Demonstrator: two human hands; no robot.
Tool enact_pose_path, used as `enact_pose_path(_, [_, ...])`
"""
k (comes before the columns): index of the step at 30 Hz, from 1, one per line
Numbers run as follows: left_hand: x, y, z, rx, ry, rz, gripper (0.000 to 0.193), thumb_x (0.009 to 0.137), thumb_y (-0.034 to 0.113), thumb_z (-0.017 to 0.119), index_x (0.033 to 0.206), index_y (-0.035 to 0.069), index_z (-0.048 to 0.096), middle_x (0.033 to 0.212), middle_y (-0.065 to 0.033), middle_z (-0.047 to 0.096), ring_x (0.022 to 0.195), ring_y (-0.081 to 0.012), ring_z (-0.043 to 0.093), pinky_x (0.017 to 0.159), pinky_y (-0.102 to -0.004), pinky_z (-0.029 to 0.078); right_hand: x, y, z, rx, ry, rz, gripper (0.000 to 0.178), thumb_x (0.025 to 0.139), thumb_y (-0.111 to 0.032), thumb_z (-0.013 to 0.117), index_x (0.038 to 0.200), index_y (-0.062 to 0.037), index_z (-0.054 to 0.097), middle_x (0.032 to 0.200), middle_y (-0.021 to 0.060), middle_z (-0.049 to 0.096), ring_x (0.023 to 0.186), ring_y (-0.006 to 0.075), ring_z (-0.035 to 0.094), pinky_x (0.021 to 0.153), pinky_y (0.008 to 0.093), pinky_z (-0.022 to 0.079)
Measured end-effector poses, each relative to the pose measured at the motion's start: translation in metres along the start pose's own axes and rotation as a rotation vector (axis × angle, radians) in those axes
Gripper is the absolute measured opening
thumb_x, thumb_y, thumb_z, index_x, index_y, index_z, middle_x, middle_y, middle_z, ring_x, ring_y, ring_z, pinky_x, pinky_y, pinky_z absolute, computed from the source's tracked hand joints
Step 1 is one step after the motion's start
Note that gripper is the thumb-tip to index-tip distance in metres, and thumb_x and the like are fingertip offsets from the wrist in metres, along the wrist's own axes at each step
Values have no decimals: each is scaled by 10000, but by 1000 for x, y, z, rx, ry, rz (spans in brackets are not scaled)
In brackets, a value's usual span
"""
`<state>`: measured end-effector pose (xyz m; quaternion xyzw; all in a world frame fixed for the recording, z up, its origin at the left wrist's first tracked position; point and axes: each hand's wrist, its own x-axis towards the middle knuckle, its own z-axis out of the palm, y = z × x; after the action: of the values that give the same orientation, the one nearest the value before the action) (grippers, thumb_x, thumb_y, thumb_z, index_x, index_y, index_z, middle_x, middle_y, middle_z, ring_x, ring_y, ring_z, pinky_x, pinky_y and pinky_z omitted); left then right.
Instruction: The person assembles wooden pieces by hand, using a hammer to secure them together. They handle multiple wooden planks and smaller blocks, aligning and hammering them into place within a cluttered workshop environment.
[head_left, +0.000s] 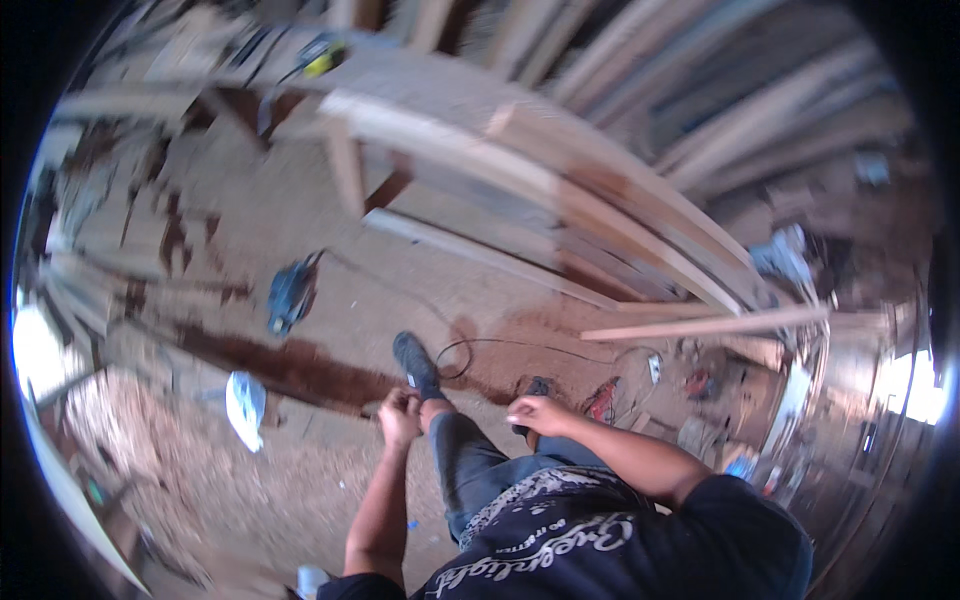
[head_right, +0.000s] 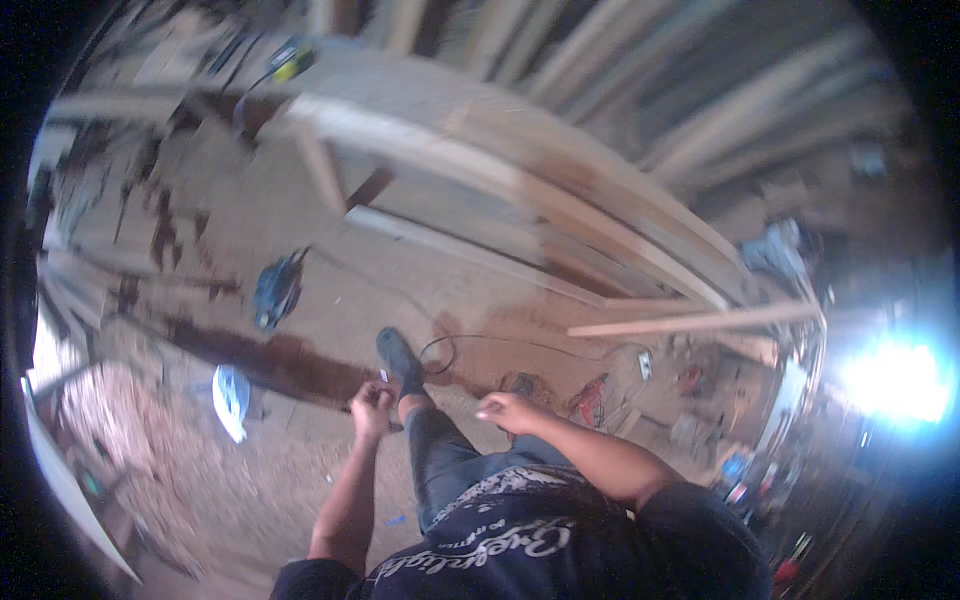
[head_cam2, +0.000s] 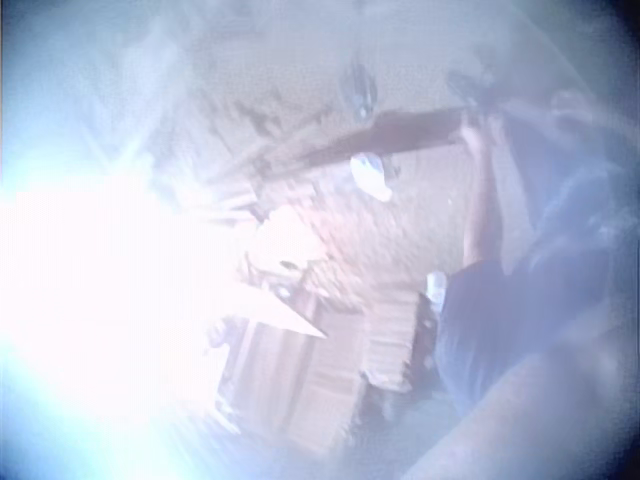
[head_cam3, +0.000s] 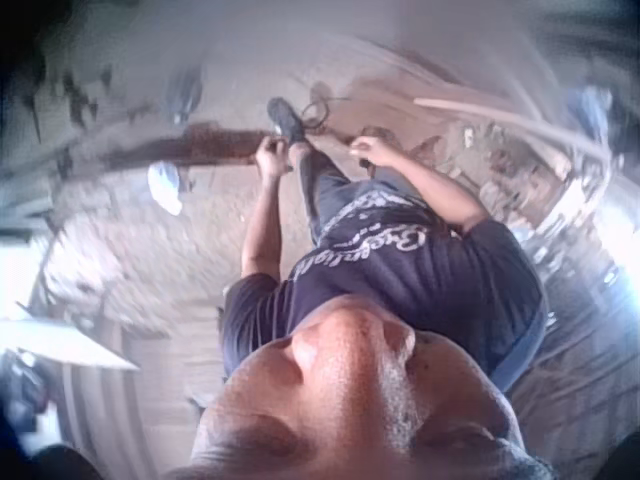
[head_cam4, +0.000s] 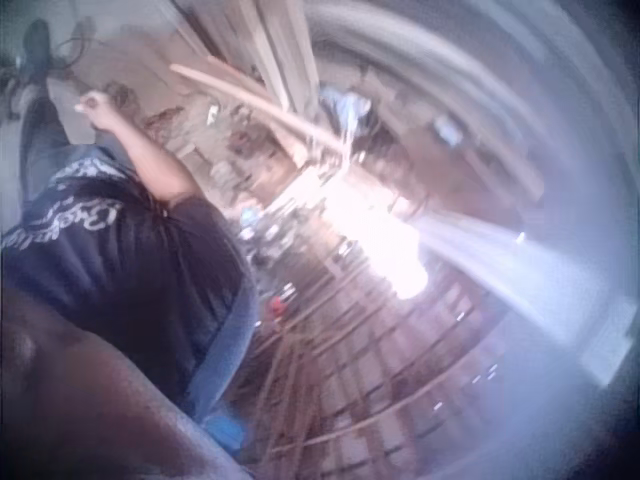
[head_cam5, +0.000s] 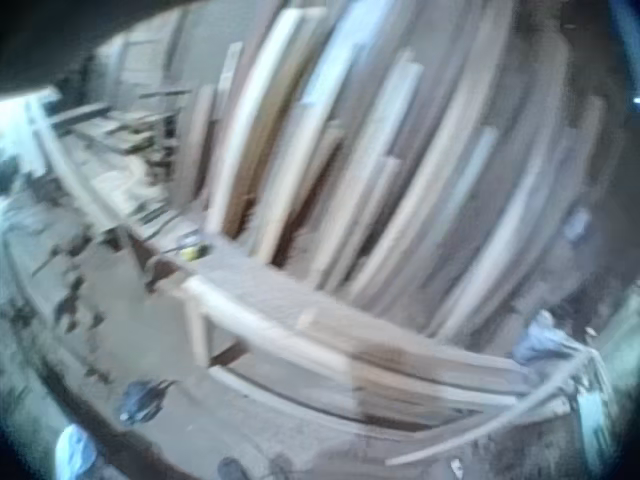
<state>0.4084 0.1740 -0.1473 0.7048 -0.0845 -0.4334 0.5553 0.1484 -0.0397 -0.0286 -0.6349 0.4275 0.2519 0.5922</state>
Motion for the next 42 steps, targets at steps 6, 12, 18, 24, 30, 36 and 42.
enact_pose_path(6, [-39,125,180,-517,-325,-416,69,997,13,665,1063,31,674,908,-29,700,790,-134,663,736,-284,541,-42,-43,-24,289,48,78,570,917,-318,827,1281,8,532,1042,112,713,826,153,707,715,332,599])
enact_pose_path(12, [-83,135,291,-336,-443,-525,201,987,-20,640,1176,24,695,1032,-49,719,901,-151,683,806,-295,556,-119,28,-65,842,363,-29,319,924,-127,801,1144,5,612,1048,90,706,936,177,712,828,339,600])
enact_pose_path(18, [-146,149,428,138,-724,-323,262,997,25,626,1242,-20,705,1071,-98,746,958,-217,718,867,-354,582,-185,149,-137,1095,687,-141,229,988,-181,749,1071,29,712,981,82,743,890,150,713,800,311,588])
enact_pose_path(24, [-172,164,557,1019,-1030,661,216,962,219,721,1051,26,760,901,-147,735,843,-347,723,813,-420,571,-270,236,-219,1140,658,-220,274,1048,-260,683,1090,10,696,934,61,721,790,141,691,736,310,575])
enact_pose_path(30, [-163,222,646,845,-761,650,229,972,250,726,948,23,751,866,-156,729,799,-339,724,715,-428,565,-298,289,-287,1510,772,-348,230,1058,-294,659,1016,-69,640,853,37,650,722,135,648,666,305,535])
enact_pose_path(36, [-67,352,726,333,-332,723,220,1021,203,692,1025,-10,749,897,-137,774,800,-144,723,745,-313,553,-306,361,-376,1523,1081,-252,171,1034,-257,676,1013,-93,630,828,24,626,713,122,612,642,269,500])
enact_pose_path(42, [1,378,767,376,-414,746,225,1028,210,690,1036,-13,726,843,-95,749,777,-139,712,728,-300,552,-356,408,-501,1238,1452,-181,238,1046,-218,654,1244,-86,638,878,10,658,716,122,616,618,255,481])
